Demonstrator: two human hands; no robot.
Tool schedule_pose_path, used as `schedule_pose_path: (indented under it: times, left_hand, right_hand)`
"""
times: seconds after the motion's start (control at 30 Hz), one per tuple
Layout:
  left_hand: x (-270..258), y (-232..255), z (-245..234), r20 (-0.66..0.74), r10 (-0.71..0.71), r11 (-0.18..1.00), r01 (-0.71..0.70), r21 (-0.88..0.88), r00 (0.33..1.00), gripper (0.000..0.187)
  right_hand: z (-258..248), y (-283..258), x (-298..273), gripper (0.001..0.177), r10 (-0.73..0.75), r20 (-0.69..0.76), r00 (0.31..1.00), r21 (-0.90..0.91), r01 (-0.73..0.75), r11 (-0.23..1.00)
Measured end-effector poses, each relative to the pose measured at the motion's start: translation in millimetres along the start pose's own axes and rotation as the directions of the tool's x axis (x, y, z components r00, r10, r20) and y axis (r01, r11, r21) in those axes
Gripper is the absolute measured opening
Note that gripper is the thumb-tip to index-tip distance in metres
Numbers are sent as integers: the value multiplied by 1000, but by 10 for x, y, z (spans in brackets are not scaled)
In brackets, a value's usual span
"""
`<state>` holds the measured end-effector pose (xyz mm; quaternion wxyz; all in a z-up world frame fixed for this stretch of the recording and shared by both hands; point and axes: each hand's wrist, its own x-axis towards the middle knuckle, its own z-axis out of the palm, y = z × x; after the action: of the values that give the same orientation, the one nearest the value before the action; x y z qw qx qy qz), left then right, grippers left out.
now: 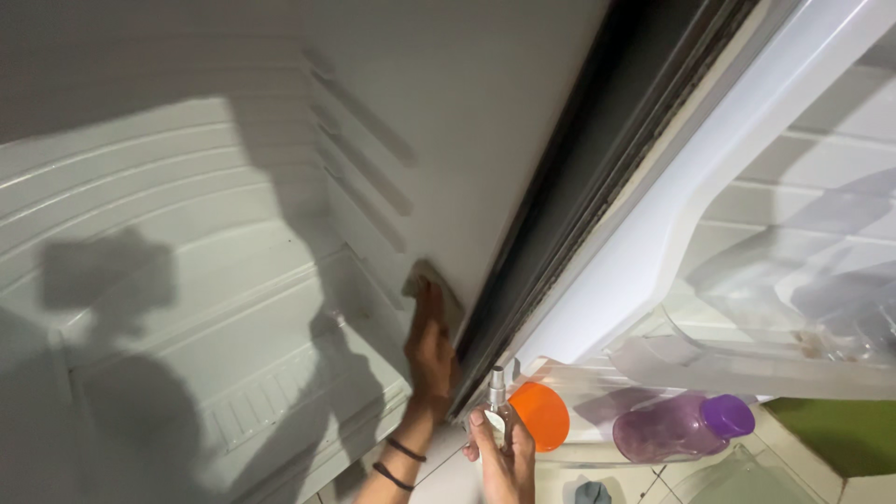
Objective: The person cleans the interior of a large freezer room using a spray bottle and a cloth. They repeatedly spray the cleaning solution onto the walls and wipe the surfaces, focusing on the upper and side areas of the compartment.
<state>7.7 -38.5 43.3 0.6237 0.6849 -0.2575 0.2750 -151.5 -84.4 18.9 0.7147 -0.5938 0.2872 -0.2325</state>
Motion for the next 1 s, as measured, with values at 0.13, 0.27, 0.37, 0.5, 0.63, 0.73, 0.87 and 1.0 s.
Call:
schedule_pose_path:
  times: [0.13,0.27,0.37,0.5,0.63,0.73,0.87,1.0]
  left_hand:
    - [-234,-31,6,58,63,998,-63,4,996,51]
    - [-530,-323,-71,437,-264,958,183,219,860,44]
    - [-840,-507,-193,513,-284,957,212,196,810,43]
    - [-1128,-650,-424,564,-281,958,191,214,776,50]
    - [-934,-693,-456,218,-723,622,755,-207,656,40]
    - [-515,-700,-468,-159,-451,873,397,-283,878,41]
    - [50,-681,-354,-232,-217,976,202,-86,948,48]
    - [70,-537,-118,82,-511,610,429,-667,855,52]
  right_hand:
    - [52,-62,22,30,5,-32,999,-8,-5,1000]
    - [169,-92,-3,30,10,-35,999,-1,-10,1000]
    - [297,-62,-49,30,63,-47,997,2,-63,998]
    - [426,-3,-114,31,40,28,999,28,-41,999]
    - [453,4,-118,31,19,27,999,-17,-19,1000]
    - [399,-25,-112,29,62,-63,996,-44,-65,997]
    - [337,-48,-84,29,50,-46,998,-46,-52,998]
    - [276,12,-34,30,32,-21,999,0,-32,999]
